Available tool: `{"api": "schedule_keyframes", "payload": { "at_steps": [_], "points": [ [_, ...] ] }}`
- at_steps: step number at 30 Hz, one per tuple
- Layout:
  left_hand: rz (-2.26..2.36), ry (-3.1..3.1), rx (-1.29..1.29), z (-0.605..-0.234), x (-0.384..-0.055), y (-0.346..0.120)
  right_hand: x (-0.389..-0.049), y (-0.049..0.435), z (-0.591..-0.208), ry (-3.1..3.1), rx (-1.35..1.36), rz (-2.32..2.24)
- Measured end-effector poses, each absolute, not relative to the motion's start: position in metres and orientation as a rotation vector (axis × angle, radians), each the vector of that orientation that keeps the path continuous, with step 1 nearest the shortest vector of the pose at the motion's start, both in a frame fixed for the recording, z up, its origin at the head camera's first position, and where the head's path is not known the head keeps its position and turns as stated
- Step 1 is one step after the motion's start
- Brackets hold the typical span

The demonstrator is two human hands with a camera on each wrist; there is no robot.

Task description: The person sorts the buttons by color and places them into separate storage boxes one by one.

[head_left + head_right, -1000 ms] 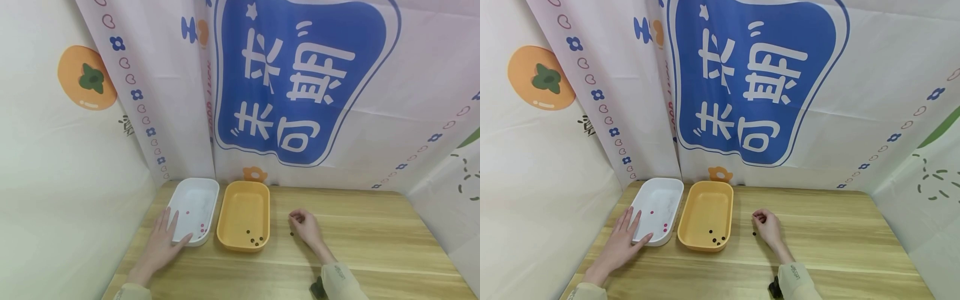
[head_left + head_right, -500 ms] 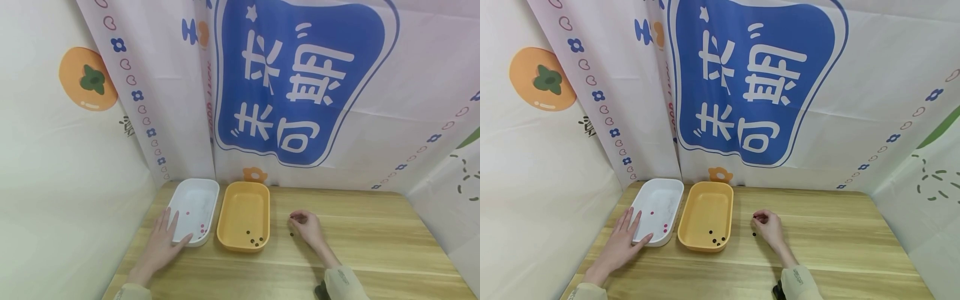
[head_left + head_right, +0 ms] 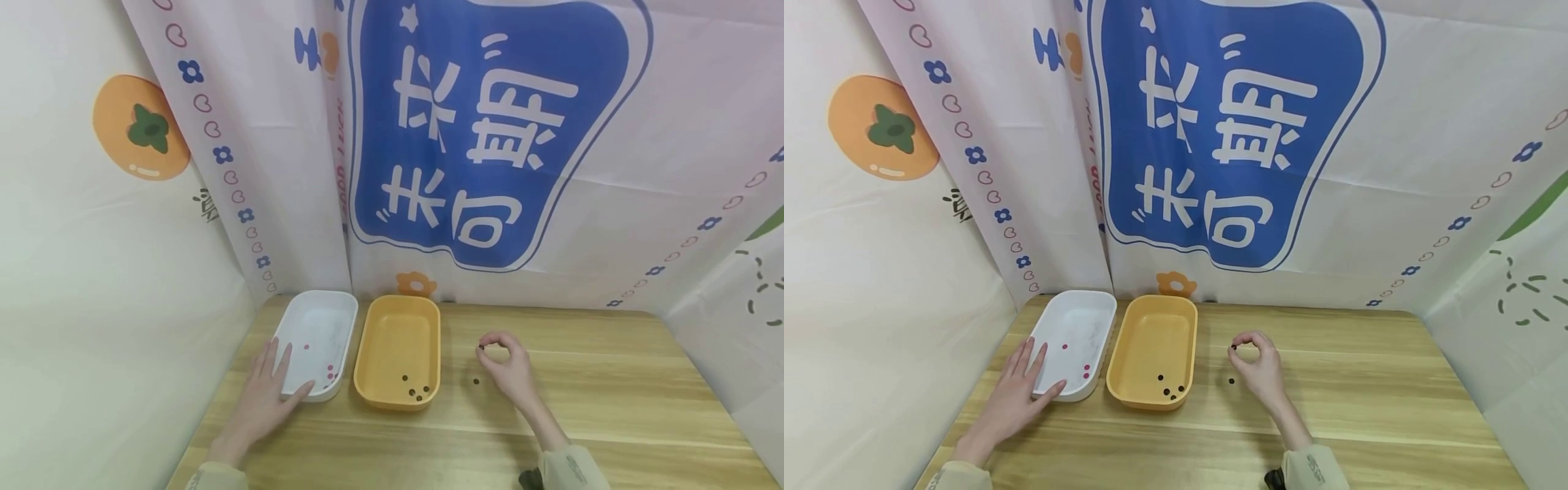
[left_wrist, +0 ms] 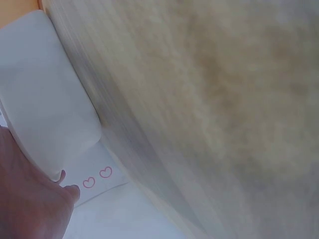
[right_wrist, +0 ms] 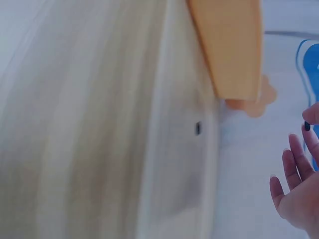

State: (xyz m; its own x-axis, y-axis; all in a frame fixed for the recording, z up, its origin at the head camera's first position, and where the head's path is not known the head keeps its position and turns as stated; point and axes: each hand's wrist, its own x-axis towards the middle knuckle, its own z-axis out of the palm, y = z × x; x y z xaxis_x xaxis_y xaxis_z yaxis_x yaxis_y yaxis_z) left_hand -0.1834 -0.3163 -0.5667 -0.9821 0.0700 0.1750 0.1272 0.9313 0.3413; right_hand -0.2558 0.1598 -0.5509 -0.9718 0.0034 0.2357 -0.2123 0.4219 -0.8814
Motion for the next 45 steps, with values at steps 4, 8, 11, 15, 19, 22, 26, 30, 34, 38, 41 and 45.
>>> {"api": "schedule_keyframes", "payload": {
  "at_steps": [4, 8, 11, 15, 19, 22, 26, 30, 34, 38, 41, 45],
  "points": [
    [-0.564, -2.875, -0.218, -0.584, -0.192, -0.327, -0.247, 0.150, -0.534, -2.407, 0.243, 1.590],
    [-0.556, -2.836, -0.241, -0.588, -0.192, -0.328, -0.239, 0.133, -0.521, -2.323, 0.310, 1.621],
    [-0.539, -2.868, -0.187, -0.571, -0.183, -0.317, -0.236, 0.118, -0.516, -2.277, 0.369, 1.643],
    [-0.523, -2.882, -0.177, -0.567, -0.182, -0.315, -0.234, 0.099, -0.512, -2.256, 0.415, 1.708],
    [-0.531, -2.905, -0.172, -0.568, -0.184, -0.315, -0.234, 0.085, -0.512, -2.260, 0.452, 1.747],
    [-0.547, -2.929, -0.161, -0.569, -0.185, -0.316, -0.236, 0.079, -0.513, -2.255, 0.480, 1.738],
    [-0.555, -2.936, -0.154, -0.569, -0.185, -0.317, -0.237, 0.075, -0.515, -2.241, 0.488, 1.728],
    [-0.561, -2.938, -0.153, -0.567, -0.184, -0.316, -0.238, 0.073, -0.518, -2.243, 0.466, 1.713],
    [-0.558, -2.944, -0.151, -0.567, -0.184, -0.316, -0.237, 0.075, -0.520, -2.279, 0.409, 1.722],
    [-0.548, -2.950, -0.146, -0.568, -0.184, -0.317, -0.238, 0.085, -0.523, -2.295, 0.355, 1.719],
    [-0.546, -2.950, -0.144, -0.567, -0.185, -0.316, -0.239, 0.098, -0.525, -2.287, 0.312, 1.685],
    [-0.542, -2.941, -0.148, -0.566, -0.184, -0.316, -0.240, 0.116, -0.526, -2.245, 0.290, 1.646]
  ]
}}
